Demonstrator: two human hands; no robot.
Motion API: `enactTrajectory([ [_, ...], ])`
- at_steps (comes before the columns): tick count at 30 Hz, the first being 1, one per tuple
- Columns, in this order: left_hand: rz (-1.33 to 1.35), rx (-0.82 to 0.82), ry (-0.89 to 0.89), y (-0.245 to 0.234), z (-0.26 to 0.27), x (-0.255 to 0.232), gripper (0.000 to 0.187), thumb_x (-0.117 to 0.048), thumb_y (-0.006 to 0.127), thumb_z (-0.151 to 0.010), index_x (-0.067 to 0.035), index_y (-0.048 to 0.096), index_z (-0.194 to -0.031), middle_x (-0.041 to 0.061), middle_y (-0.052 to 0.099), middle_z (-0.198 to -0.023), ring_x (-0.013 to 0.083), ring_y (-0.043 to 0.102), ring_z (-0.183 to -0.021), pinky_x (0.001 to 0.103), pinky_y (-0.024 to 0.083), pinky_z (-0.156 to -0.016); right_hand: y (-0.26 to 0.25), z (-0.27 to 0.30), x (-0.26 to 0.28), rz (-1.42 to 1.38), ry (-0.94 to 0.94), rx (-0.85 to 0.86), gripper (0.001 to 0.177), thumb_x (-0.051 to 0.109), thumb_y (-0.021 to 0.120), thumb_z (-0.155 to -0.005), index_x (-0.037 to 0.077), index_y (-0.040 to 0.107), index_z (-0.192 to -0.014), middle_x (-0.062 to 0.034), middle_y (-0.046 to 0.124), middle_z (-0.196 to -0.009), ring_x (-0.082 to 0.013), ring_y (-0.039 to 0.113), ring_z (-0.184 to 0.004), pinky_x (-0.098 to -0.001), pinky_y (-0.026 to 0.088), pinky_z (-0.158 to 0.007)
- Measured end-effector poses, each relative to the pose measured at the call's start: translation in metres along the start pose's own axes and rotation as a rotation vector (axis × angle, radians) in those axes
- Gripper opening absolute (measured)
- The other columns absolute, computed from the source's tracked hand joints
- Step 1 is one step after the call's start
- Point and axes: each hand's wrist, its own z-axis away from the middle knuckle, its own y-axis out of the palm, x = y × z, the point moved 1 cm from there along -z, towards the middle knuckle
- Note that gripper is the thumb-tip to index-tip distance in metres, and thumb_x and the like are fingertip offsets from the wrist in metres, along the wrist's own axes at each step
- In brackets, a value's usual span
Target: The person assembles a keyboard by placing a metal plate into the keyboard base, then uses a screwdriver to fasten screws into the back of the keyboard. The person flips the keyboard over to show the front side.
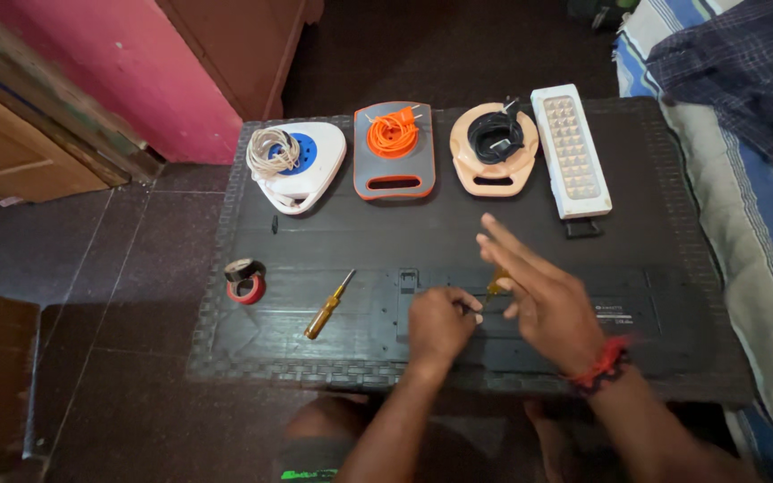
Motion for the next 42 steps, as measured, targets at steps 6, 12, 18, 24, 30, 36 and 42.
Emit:
enactTrajectory([
  [6,-0.062,-0.041,0.005,0.005,0.002,-0.001,0.02,-0.013,0.089,-0.068,-0.016,0.083,-0.087,0.008,0.071,-0.068,0.0226,0.067,-0.06,0.037,0.055,-0.064,-0.007,0.005,-0.008,0.026,0.154,-0.022,0.029,0.001,0.07,-0.09,0.007,0.074,-0.119,-0.008,0.081,-0.109,-0.0157,0.08,-0.099,-0.0273,0.065,-0.081],
  [12,-0.044,-0.037,0.001,0.002,0.001,-0.005,0.02,-0.009,0.088,-0.067,-0.014,0.082,-0.086,0.008,0.071,-0.068,0.0214,0.069,-0.061,0.036,0.055,-0.063,0.007,0.007,-0.014,0.27,0.241,-0.133,0.033,0.026,0.091,-0.072,0.003,0.07,-0.084,-0.0085,0.079,-0.081,-0.0149,0.079,-0.074,-0.0281,0.063,-0.066],
  [18,-0.039,-0.015,-0.052,0.002,0.001,-0.007,0.017,-0.01,0.088,-0.069,-0.014,0.082,-0.085,0.007,0.072,-0.069,0.0197,0.069,-0.06,0.035,0.056,-0.064,0.007,0.007,-0.008,0.416,0.063,-0.175,0.041,0.025,0.084,-0.077,0.01,0.075,-0.113,-0.0082,0.078,-0.096,-0.0176,0.076,-0.079,-0.0295,0.061,-0.065],
  [24,-0.014,0.007,-0.002,0.001,0.0,-0.001,0.017,-0.01,0.087,-0.069,-0.013,0.081,-0.085,0.01,0.071,-0.066,0.0225,0.067,-0.057,0.036,0.055,-0.062,0.001,0.007,-0.001,0.059,0.002,-0.08,0.04,0.007,0.055,-0.097,0.006,0.061,-0.137,-0.0186,0.056,-0.149,-0.0222,0.071,-0.114,-0.0247,0.065,-0.069],
  [30,-0.025,-0.066,0.019,0.005,0.0,-0.001,0.015,-0.011,0.088,-0.068,-0.013,0.082,-0.082,0.011,0.072,-0.069,0.0252,0.071,-0.061,0.037,0.057,-0.064,0.005,0.008,-0.006,0.016,0.192,-0.05,0.028,0.009,0.071,-0.091,0.007,0.074,-0.118,-0.008,0.081,-0.11,-0.0168,0.08,-0.101,-0.0275,0.065,-0.083],
  [36,-0.027,-0.08,0.023,0.003,0.002,-0.002,0.018,-0.009,0.088,-0.066,-0.012,0.081,-0.083,0.012,0.074,-0.072,0.0261,0.072,-0.065,0.037,0.056,-0.066,0.016,0.007,-0.01,0.349,0.297,-0.141,0.036,0.031,0.092,-0.073,0.006,0.072,-0.089,-0.0056,0.078,-0.083,-0.0154,0.078,-0.073,-0.0287,0.062,-0.066],
  [42,-0.01,-0.056,-0.006,0.003,0.002,-0.004,0.019,-0.008,0.088,-0.066,-0.012,0.081,-0.084,0.011,0.075,-0.074,0.0232,0.073,-0.066,0.036,0.058,-0.066,0.016,0.007,0.0,0.428,0.152,-0.135,0.042,0.026,0.084,-0.081,0.015,0.076,-0.121,-0.0071,0.075,-0.086,-0.0178,0.072,-0.072,-0.0315,0.058,-0.062],
])
